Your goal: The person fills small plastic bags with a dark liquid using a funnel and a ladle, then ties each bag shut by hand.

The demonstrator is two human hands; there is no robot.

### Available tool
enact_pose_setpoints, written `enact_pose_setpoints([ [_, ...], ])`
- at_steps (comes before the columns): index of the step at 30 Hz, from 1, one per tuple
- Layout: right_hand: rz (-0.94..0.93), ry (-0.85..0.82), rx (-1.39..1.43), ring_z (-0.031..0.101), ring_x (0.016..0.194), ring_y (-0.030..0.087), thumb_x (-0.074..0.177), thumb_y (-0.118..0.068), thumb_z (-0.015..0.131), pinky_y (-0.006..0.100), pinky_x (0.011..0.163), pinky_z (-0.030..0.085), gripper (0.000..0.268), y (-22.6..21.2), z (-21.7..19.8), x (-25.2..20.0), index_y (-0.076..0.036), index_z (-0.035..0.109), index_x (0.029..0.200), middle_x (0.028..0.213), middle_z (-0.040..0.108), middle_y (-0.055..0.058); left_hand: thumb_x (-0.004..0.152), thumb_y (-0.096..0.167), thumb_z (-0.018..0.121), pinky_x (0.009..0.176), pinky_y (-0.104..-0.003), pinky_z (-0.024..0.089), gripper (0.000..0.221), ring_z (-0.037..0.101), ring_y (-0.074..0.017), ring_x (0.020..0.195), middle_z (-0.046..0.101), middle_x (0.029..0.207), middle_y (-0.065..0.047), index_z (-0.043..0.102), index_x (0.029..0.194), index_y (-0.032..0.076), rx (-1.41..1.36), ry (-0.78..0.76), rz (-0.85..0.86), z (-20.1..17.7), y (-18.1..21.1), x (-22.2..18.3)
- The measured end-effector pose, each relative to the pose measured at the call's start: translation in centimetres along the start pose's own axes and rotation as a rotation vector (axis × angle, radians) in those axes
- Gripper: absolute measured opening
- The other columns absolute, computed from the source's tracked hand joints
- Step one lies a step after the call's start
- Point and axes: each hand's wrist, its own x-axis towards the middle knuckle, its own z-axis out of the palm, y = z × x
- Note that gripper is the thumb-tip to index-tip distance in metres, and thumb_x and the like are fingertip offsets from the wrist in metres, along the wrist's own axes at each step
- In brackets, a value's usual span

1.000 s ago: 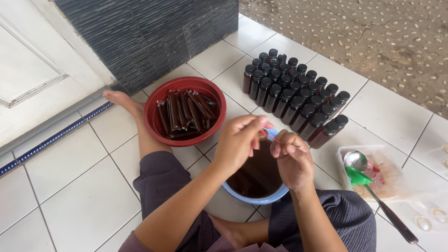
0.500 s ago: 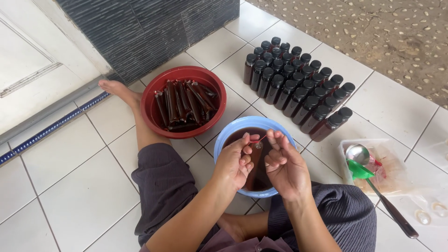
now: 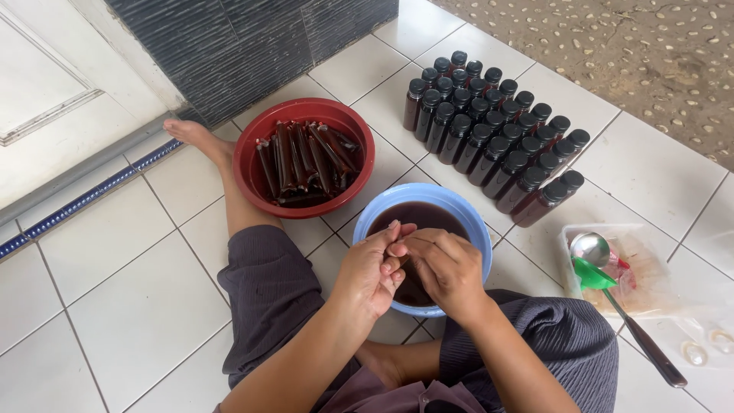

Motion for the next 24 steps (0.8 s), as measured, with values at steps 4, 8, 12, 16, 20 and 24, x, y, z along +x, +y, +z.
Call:
enact_pose_setpoints([
  [4, 0.118, -0.218, 0.311, 0.066, 0.065, 0.021, 0.088, 0.0, 0.068, 0.03, 0.06, 0.055, 0.01, -1.6, -1.5, 2.3, -0.007, 0.075, 0.089, 0.087, 0.068, 0.004, 0.096, 0.025, 0.074, 0.046, -0.019, 0.037, 0.023, 0.042, -0.0018, 0.037, 0.064, 0.062, 0.0, 0.076, 0.104, 0.004, 0.039, 0.03, -0.022, -1.5, 0.1, 0.4],
  [8, 0.221, -0.313, 0.512, 0.057, 0.067, 0.022, 0.078, 0.006, 0.07, 0.031, 0.061, 0.052, 0.01, 0.7, -1.5, -0.5, -0.004, 0.071, 0.081, 0.086, 0.06, 0.009, 0.096, 0.025, 0.075, 0.045, -0.016, 0.038, 0.022, 0.044, 0.0001, 0.039, 0.067, 0.065, 0.0, 0.077, 0.104, 0.005, 0.02, 0.01, -0.105, -2.2, -1.5, 1.2],
  [12, 0.442, -0.321, 0.718, 0.051, 0.07, 0.018, 0.08, 0.001, 0.073, 0.03, 0.059, 0.043, 0.006, 2.0, -2.1, -2.1, -0.002, 0.067, 0.081, 0.089, 0.056, 0.011, 0.096, 0.03, 0.075, 0.047, -0.016, 0.038, 0.023, 0.042, -0.0005, 0.043, 0.073, 0.075, -0.003, 0.077, 0.098, 0.007, 0.053, 0.023, -0.079, -1.6, -2.6, 1.2],
  [16, 0.78, -0.099, 1.03, 0.038, 0.064, 0.003, 0.093, -0.007, 0.063, 0.016, 0.049, 0.032, 0.009, 2.3, -1.6, -4.3, -0.003, 0.057, 0.087, 0.095, 0.049, 0.009, 0.096, 0.034, 0.075, 0.054, -0.015, 0.038, 0.028, 0.044, -0.0032, 0.052, 0.067, 0.075, -0.004, 0.079, 0.095, 0.006, 0.167, 0.046, 0.088, -1.5, -4.2, 1.9],
  [20, 0.875, -0.031, 1.142, 0.038, 0.049, 0.0, 0.095, -0.004, 0.059, 0.017, 0.046, 0.032, 0.007, 2.0, -2.6, -4.1, -0.003, 0.054, 0.091, 0.097, 0.054, 0.014, 0.093, 0.034, 0.078, 0.058, -0.021, 0.047, 0.029, 0.044, -0.0071, 0.055, 0.061, 0.073, -0.005, 0.081, 0.092, 0.006, 0.187, 0.02, 0.172, -0.9, -4.4, 0.7],
  [24, 0.933, -0.07, 1.193, 0.038, 0.033, 0.0, 0.095, -0.007, 0.059, 0.018, 0.039, 0.034, 0.011, 2.5, -3.1, -3.5, 0.002, 0.054, 0.093, 0.092, 0.058, 0.019, 0.096, 0.03, 0.074, 0.063, -0.023, 0.05, 0.027, 0.05, -0.01, 0.069, 0.063, 0.081, -0.006, 0.081, 0.091, 0.004, 0.197, -0.009, 0.258, -0.6, -4.5, 0.2],
])
